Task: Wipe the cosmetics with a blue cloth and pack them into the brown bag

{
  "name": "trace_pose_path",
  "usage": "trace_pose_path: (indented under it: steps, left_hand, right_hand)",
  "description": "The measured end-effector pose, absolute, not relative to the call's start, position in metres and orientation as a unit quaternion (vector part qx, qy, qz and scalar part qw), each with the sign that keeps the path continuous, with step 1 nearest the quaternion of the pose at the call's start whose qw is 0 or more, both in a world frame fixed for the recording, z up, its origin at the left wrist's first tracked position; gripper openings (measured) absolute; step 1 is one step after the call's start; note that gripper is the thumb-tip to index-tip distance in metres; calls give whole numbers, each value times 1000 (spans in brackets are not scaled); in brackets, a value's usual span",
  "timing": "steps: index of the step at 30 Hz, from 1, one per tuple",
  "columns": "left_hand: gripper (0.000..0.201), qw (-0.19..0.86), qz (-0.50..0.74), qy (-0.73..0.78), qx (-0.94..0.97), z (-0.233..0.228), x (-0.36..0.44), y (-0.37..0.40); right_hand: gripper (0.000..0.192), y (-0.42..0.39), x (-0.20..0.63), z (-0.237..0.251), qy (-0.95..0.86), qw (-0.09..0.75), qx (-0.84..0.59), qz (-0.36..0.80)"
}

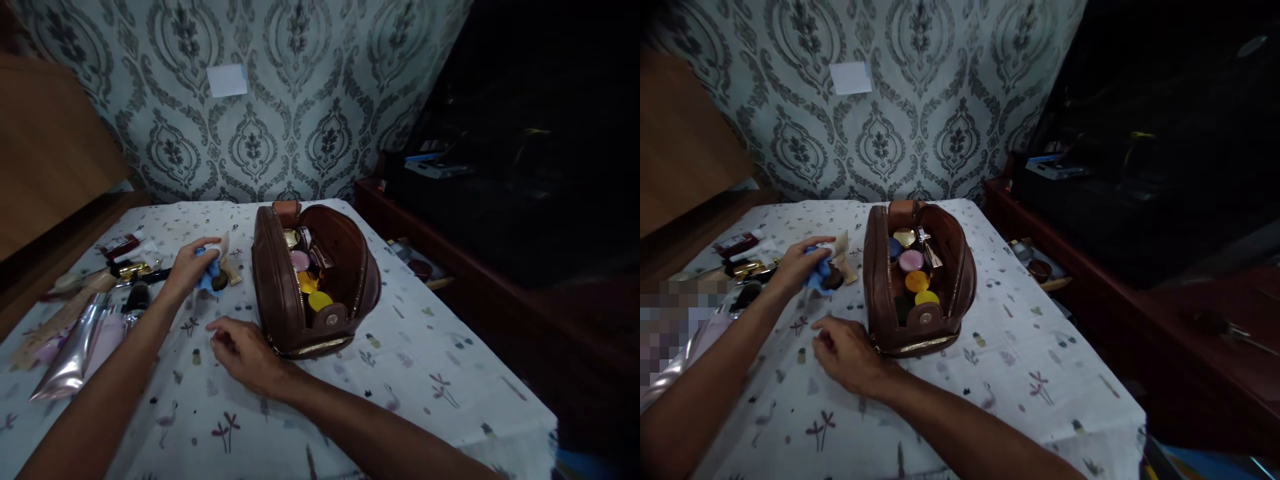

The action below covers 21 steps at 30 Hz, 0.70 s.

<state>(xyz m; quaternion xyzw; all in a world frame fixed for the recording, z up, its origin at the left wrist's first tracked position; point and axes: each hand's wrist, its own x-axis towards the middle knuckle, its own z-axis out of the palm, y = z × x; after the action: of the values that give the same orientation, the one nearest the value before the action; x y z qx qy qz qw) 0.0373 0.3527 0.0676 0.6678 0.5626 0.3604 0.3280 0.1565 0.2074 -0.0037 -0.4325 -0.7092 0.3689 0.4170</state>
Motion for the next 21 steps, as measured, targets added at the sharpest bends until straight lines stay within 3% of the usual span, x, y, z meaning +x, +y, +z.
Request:
trace_pose_path:
  steps: [3, 5, 9, 13, 18, 21]
  left_hand:
    - [75, 410, 401, 552, 605, 66, 28, 335]
    - [71, 407, 405, 549, 608, 63, 23, 319]
    - [49, 241, 383, 505, 735, 53, 17, 284]
    - [42, 91, 290, 465, 832, 37, 16, 254]
    - [50, 24, 266, 399, 877, 27, 11, 244]
    - [34, 10, 332, 356, 873, 30, 7, 247]
  right_hand:
    - [42, 206, 156, -5, -672, 450, -442, 388]
    - [50, 207, 155, -6, -650, 466, -451, 395]
    - [62, 211, 151, -5, -585, 473, -481, 450]
    - [63, 214, 150, 1, -523, 490, -492, 494]
    - [54, 214, 150, 0, -483, 547, -472, 494]
    - [52, 213, 149, -6, -463, 563, -452, 514]
